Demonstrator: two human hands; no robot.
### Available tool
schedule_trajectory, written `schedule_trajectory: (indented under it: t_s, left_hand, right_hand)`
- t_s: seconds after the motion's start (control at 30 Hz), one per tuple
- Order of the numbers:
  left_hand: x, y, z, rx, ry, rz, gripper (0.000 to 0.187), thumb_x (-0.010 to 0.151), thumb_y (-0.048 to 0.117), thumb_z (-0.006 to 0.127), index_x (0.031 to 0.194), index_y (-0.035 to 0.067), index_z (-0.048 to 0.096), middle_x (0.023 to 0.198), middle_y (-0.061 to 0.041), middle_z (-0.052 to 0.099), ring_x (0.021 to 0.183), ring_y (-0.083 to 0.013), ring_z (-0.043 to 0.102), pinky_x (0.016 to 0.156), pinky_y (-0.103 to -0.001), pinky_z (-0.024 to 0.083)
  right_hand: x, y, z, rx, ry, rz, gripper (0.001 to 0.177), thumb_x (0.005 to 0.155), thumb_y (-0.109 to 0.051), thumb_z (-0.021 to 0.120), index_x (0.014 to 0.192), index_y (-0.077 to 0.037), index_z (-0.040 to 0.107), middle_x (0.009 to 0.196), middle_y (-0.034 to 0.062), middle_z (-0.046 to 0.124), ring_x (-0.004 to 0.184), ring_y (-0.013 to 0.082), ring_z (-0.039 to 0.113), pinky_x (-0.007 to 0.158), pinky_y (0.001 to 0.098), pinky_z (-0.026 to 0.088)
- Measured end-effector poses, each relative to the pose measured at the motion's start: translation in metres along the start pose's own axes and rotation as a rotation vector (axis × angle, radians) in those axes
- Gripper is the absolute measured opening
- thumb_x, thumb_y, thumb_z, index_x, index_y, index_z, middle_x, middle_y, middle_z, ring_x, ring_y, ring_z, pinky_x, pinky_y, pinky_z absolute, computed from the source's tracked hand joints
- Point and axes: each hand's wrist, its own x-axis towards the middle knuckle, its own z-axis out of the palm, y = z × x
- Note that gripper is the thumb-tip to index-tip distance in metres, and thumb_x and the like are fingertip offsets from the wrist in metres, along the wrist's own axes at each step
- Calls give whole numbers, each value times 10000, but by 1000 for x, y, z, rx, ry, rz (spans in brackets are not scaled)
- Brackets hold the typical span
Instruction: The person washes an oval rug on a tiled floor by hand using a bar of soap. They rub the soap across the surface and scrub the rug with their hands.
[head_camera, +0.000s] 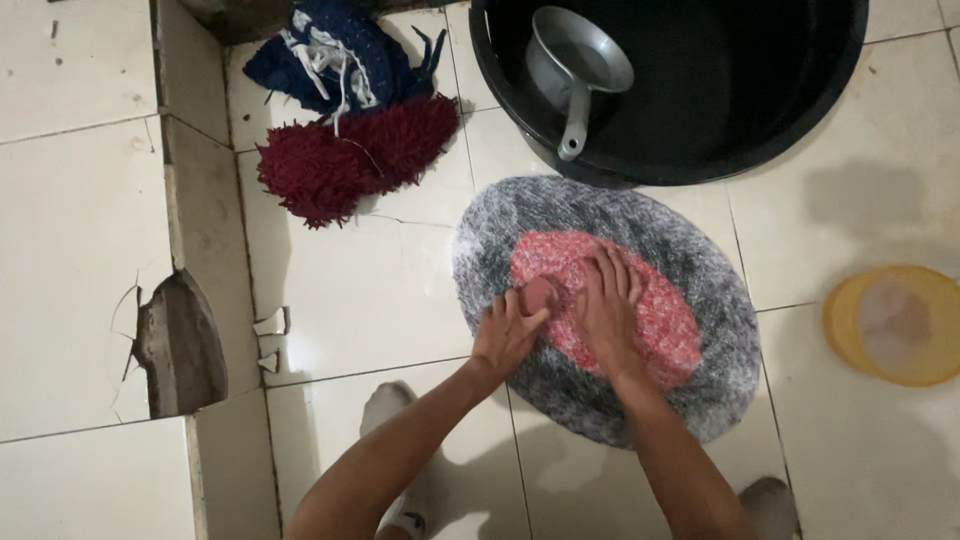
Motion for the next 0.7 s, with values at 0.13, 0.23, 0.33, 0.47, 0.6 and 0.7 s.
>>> schedule_trajectory:
  t_s: [0.13,0.23,0.33,0.47,0.6,0.7]
  left_hand:
    - [14,-15,-14,84,-16,-18,312,989,283,526,1291,354,491,1161,-198,495,1051,-389,550,805,-506,522]
    - [27,-29,-22,149,-28,-92,403,964,241,535,1347,350,475,1131,-207,492,1002,-369,552,751,-495,524]
    - [39,-56,-33,155,97,-179,461,982,202,544,1409,347,448,1151,-184,505,1011,-345,562,755,-472,528]
    - [40,-67,-46,151,13,-210,576,961,206,552,1500,303,373,1146,-200,499,1006,-366,561,754,-488,532]
    - [37,-48,-32,198,-66,-103,479,990,228,560,1433,285,386,1169,-279,482,1020,-408,558,769,-483,557]
    - [24,-29,-14,104,46,-53,616,902,209,620,1449,334,365,1171,-232,483,1056,-406,554,807,-519,549]
  right_hand:
    - [3,3,0,30,-23,7,468,912,-91,560,1376,-29,548,1549,181,467,1520,338,347,1237,550,215]
    - [2,3,2,43,-35,22,430,952,-91,539,1378,-31,552,1534,175,473,1512,335,355,1244,549,216]
    - [3,5,-1,58,-27,16,413,964,-97,537,1370,-26,556,1524,175,487,1508,334,365,1240,546,224]
    - [5,2,-2,84,3,11,407,947,-101,545,1346,-26,572,1508,180,511,1492,337,390,1231,535,244]
    - [6,2,-3,71,28,10,390,940,-104,548,1321,-30,587,1493,169,523,1477,323,415,1225,531,259]
    - [6,3,-1,66,1,44,388,944,-102,548,1325,-41,591,1495,151,529,1482,311,419,1227,528,262]
